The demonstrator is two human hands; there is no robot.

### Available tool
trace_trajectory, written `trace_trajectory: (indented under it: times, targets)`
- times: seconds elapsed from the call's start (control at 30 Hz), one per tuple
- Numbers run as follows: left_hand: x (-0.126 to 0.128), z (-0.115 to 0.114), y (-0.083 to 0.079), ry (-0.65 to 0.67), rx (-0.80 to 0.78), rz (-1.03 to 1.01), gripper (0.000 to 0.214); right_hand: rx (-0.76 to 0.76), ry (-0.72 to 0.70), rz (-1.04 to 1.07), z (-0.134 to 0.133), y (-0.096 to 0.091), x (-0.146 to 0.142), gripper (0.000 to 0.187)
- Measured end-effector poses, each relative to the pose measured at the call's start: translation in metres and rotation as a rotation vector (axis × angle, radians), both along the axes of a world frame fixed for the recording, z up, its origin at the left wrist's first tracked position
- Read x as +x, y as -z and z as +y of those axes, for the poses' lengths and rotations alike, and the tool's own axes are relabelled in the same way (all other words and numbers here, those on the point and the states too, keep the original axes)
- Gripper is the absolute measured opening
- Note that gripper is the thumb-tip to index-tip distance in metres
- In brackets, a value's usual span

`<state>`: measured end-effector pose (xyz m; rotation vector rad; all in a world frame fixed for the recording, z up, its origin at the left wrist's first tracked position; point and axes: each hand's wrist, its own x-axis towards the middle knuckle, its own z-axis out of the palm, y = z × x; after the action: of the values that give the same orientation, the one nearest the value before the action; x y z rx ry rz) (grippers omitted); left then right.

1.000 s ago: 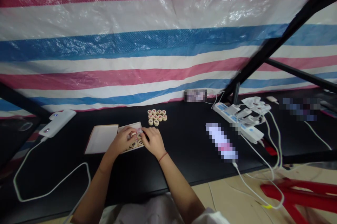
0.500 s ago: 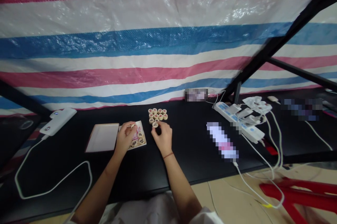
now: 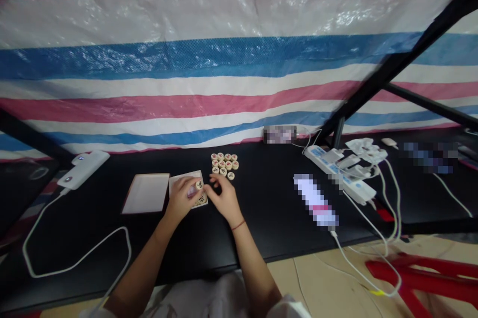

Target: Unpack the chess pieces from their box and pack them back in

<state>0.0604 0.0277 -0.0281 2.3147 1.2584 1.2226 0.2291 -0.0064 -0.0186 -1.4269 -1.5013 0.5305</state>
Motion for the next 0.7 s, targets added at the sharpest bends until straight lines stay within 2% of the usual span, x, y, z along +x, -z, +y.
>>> trace_trajectory:
  times: [0.07,0.17,0.23,0.3,0.37,0.5,0.6,0.7]
  targets:
    - [-0.001,-0.002,-0.001,-0.006,0.047,0.086,0.025,-0.024,-0.101,0.062,-0.004,-0.010,-0.015,0.027]
    - [-0.005,-0.003,-0.003,-0.007,0.084,0.162,0.027,-0.011,-0.086,0.077,-0.007,-0.017,-0.028,0.021]
    - [-0.007,-0.001,-0.005,-0.007,0.100,0.183,0.029,0.026,-0.049,0.072,-0.005,-0.016,-0.026,0.019]
    - [-0.009,0.001,-0.007,-0.019,0.099,0.186,0.032,0.082,0.050,0.054,-0.002,-0.010,-0.015,0.019]
    - [-0.010,0.003,-0.009,-0.032,0.082,0.181,0.030,0.129,0.205,0.018,0.002,-0.001,0.001,0.020]
    - [-0.012,0.006,-0.012,-0.014,0.042,0.138,0.017,0.111,0.455,-0.117,0.008,0.021,0.033,0.025]
    - [-0.013,0.005,-0.015,0.007,-0.002,0.122,0.016,0.027,0.505,-0.204,0.010,0.032,0.044,0.025]
    - [-0.013,0.004,-0.016,0.015,-0.062,0.113,0.017,-0.045,0.478,-0.259,0.009,0.036,0.043,0.021]
